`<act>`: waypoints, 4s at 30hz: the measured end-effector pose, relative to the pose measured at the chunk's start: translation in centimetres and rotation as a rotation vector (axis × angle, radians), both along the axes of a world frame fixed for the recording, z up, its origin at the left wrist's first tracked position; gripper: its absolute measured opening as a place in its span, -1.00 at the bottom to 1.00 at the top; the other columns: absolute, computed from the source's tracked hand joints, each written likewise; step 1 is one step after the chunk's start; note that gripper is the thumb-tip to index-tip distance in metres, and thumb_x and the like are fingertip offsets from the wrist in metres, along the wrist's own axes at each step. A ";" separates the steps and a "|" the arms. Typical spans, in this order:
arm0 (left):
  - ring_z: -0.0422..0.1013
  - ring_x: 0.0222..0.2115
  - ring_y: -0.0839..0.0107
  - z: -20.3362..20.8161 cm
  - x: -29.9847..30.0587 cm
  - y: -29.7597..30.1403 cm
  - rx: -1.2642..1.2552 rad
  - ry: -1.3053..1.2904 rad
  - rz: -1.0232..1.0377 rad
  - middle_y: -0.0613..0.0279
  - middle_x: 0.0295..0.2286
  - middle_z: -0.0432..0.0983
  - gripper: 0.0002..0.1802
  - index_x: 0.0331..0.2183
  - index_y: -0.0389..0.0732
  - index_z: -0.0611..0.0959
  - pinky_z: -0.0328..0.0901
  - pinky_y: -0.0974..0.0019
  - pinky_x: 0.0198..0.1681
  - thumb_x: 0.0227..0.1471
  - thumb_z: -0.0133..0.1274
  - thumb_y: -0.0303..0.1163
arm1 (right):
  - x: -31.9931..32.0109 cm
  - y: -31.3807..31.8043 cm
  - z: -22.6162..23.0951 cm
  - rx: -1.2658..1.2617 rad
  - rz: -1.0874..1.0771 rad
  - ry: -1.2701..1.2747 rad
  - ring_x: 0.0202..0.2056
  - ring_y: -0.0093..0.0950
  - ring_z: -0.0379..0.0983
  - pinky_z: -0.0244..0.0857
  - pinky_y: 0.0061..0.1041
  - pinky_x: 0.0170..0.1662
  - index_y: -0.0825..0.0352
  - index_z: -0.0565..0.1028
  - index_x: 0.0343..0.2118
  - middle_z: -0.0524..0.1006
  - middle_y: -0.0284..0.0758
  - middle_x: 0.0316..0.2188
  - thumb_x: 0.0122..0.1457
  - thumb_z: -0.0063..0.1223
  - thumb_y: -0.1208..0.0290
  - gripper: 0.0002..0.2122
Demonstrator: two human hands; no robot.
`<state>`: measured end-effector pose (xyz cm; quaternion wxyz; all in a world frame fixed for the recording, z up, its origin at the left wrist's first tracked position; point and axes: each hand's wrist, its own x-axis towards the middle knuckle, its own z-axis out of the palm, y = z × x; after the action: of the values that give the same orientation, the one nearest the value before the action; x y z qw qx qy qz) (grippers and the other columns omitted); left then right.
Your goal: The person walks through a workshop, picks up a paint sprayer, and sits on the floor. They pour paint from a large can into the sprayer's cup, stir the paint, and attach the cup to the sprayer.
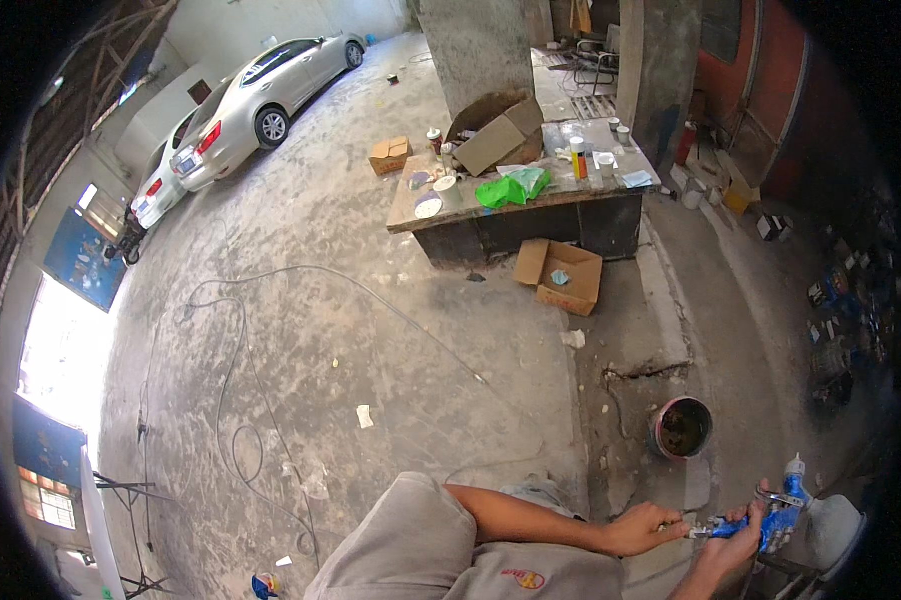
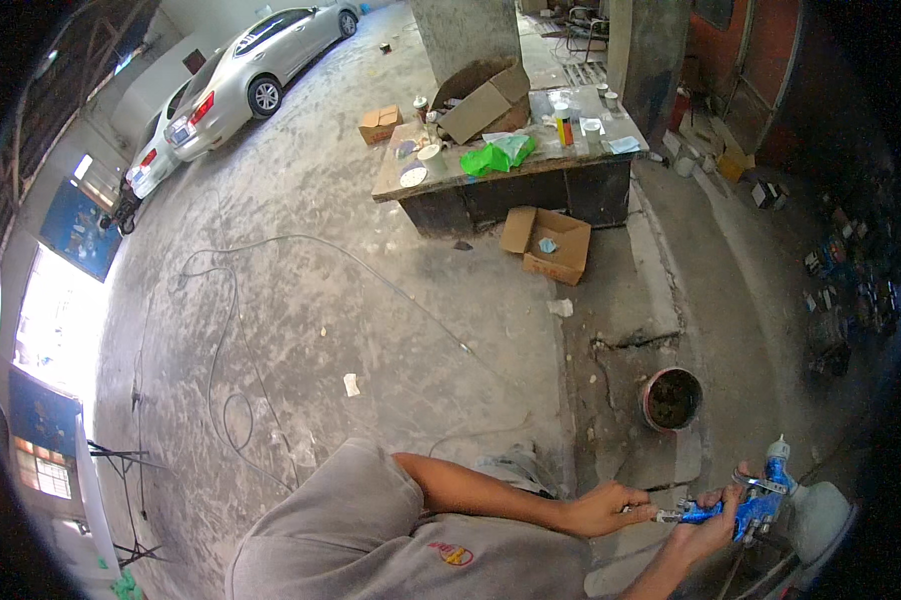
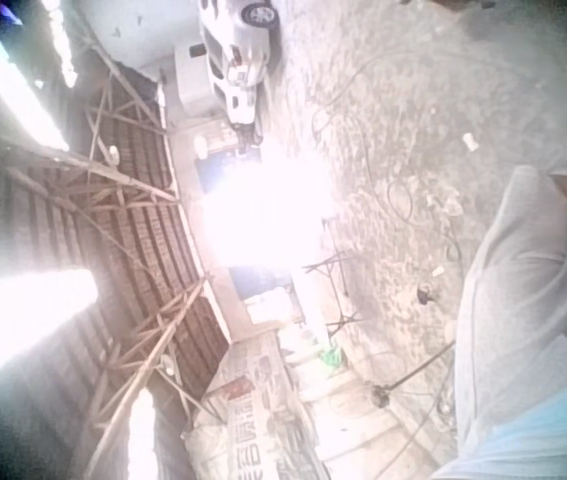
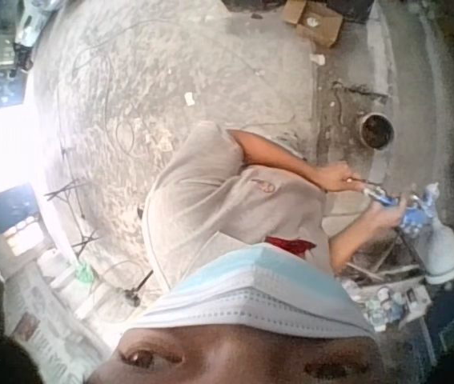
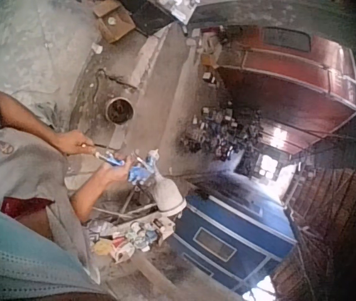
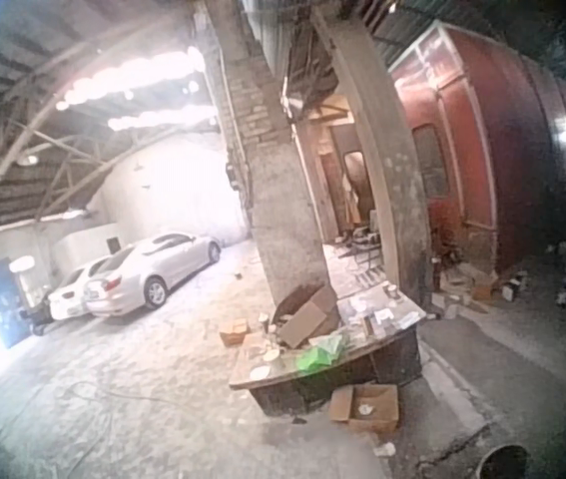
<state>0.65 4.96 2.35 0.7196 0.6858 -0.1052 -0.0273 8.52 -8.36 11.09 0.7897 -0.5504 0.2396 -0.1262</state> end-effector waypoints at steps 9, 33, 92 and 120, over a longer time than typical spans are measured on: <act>0.33 -0.63 0.17 -0.4 -0.7 -0.4 -0.024 0.101 0.025 -0.01 -0.64 0.41 -0.51 -0.54 -0.34 0.50 0.25 0.16 -0.44 0.29 -0.23 -0.19 | -0.9 0.3 -1.7 0.003 -0.023 -0.016 -0.61 -0.66 0.06 0.04 -0.65 -0.50 0.36 0.47 0.00 0.31 -0.52 -0.55 0.17 -0.09 0.58 -0.68; 0.49 -0.45 -0.10 -14.3 0.2 18.3 0.683 0.501 0.528 -0.15 -0.52 0.54 -0.36 -0.32 -0.23 0.63 0.34 -0.04 -0.37 0.12 -0.11 0.22 | -0.4 -6.8 -6.4 -0.405 -0.092 0.084 -0.56 -0.59 0.21 0.14 -0.59 -0.45 0.42 0.53 -0.07 0.37 -0.47 -0.53 0.11 0.02 0.46 -0.68; 0.46 -0.24 0.46 -11.2 16.1 -19.4 0.435 0.489 -0.679 0.17 -0.29 0.59 -0.58 -0.13 -0.36 0.58 0.35 0.34 -0.13 0.12 0.17 -0.21 | -7.3 -26.9 -18.4 -0.981 0.098 0.436 -0.18 0.01 0.49 0.40 -0.24 -0.14 0.47 0.46 -0.08 0.51 0.06 -0.12 -0.12 0.08 0.56 -0.57; 0.46 -0.35 0.33 -9.8 61.9 -56.3 0.075 0.832 -0.649 0.20 -0.34 0.54 -0.64 -0.18 -0.21 0.49 0.33 0.25 -0.24 -0.08 0.20 -0.45 | 39.8 -50.2 -20.1 -0.699 0.076 0.573 -0.30 0.02 0.51 0.41 -0.16 -0.20 0.40 0.42 -0.13 0.55 0.02 -0.33 -0.05 0.31 0.23 -0.53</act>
<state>62.54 -51.37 -7.48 0.6300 0.5746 -0.0167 -0.5222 48.36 -58.51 -9.00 0.4626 -0.8051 0.3710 -0.0129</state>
